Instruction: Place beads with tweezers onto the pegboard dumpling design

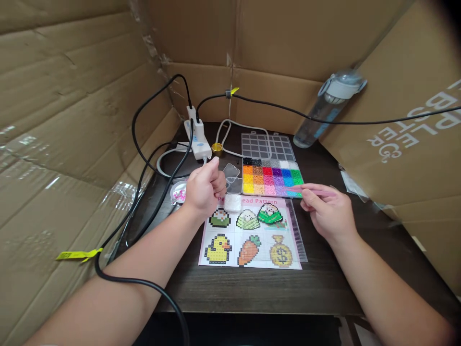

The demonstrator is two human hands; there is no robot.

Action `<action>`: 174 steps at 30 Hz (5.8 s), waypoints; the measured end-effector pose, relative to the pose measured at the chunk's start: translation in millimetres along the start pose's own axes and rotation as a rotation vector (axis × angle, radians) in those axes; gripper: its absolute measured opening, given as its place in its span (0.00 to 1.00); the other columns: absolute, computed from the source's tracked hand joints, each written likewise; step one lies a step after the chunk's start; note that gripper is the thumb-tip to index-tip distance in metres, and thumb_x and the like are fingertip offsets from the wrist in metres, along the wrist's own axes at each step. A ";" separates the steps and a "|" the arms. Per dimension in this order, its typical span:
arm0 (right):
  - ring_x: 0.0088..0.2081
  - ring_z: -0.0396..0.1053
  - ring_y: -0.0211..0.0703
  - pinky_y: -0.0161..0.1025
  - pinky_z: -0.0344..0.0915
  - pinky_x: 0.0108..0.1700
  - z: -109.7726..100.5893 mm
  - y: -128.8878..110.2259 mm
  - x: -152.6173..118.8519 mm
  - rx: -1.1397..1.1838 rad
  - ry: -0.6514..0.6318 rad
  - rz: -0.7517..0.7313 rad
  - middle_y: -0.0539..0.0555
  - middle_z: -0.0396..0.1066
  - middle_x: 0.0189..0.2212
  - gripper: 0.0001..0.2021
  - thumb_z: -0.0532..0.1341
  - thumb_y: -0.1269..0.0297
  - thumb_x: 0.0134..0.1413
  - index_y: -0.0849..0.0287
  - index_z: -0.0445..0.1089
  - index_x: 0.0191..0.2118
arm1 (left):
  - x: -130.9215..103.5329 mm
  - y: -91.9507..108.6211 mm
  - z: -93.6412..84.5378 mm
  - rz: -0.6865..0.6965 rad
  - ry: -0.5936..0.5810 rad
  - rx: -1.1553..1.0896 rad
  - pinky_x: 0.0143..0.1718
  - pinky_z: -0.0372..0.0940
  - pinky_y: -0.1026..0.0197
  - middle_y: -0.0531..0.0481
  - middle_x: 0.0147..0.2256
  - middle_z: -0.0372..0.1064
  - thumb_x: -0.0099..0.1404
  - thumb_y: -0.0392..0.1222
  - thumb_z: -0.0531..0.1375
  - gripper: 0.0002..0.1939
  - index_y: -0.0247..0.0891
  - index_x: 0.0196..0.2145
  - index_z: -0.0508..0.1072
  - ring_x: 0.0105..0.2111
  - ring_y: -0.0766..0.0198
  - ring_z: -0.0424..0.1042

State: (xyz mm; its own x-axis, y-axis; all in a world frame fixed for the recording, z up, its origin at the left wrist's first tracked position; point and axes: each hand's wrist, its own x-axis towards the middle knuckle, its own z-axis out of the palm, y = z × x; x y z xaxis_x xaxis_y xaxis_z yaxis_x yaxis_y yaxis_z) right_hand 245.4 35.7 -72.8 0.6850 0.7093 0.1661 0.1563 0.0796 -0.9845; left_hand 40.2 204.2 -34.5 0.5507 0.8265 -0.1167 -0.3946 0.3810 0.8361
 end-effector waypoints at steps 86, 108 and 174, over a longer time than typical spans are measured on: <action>0.31 0.77 0.40 0.37 0.79 0.35 73.0 -5.0 -23.6 -0.338 -0.285 -0.534 0.52 0.79 0.31 0.05 0.66 0.71 0.53 0.57 0.77 0.37 | -0.1 -10.7 -4.1 0.093 -0.084 0.057 0.16 0.39 0.66 0.60 0.15 0.39 0.64 0.48 0.58 0.26 0.40 0.17 0.46 0.14 0.74 0.41; 0.31 0.78 0.42 0.40 0.81 0.35 72.3 -5.6 -24.3 -0.349 -0.254 -0.446 0.53 0.80 0.32 0.04 0.66 0.66 0.54 0.57 0.77 0.36 | -1.2 -10.6 -2.9 0.078 -0.071 0.037 0.15 0.40 0.67 0.60 0.15 0.39 0.63 0.48 0.59 0.27 0.39 0.17 0.46 0.14 0.75 0.41; 0.30 0.79 0.45 0.40 0.79 0.33 74.1 -10.8 -20.9 -0.203 -0.335 -0.192 0.55 0.80 0.31 0.05 0.69 0.64 0.48 0.58 0.78 0.32 | 0.4 -12.9 -3.7 0.078 -0.093 0.064 0.15 0.39 0.67 0.60 0.15 0.39 0.63 0.49 0.58 0.27 0.39 0.17 0.46 0.14 0.75 0.42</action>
State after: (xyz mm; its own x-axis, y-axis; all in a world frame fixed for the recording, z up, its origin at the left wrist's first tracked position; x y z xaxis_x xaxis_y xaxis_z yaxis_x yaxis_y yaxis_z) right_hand 176.7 71.9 -69.9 0.3667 0.8855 0.2852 0.4181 0.1171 -0.9008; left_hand 42.8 201.1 -47.4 0.5871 0.8095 -0.0028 -0.3927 0.2878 0.8735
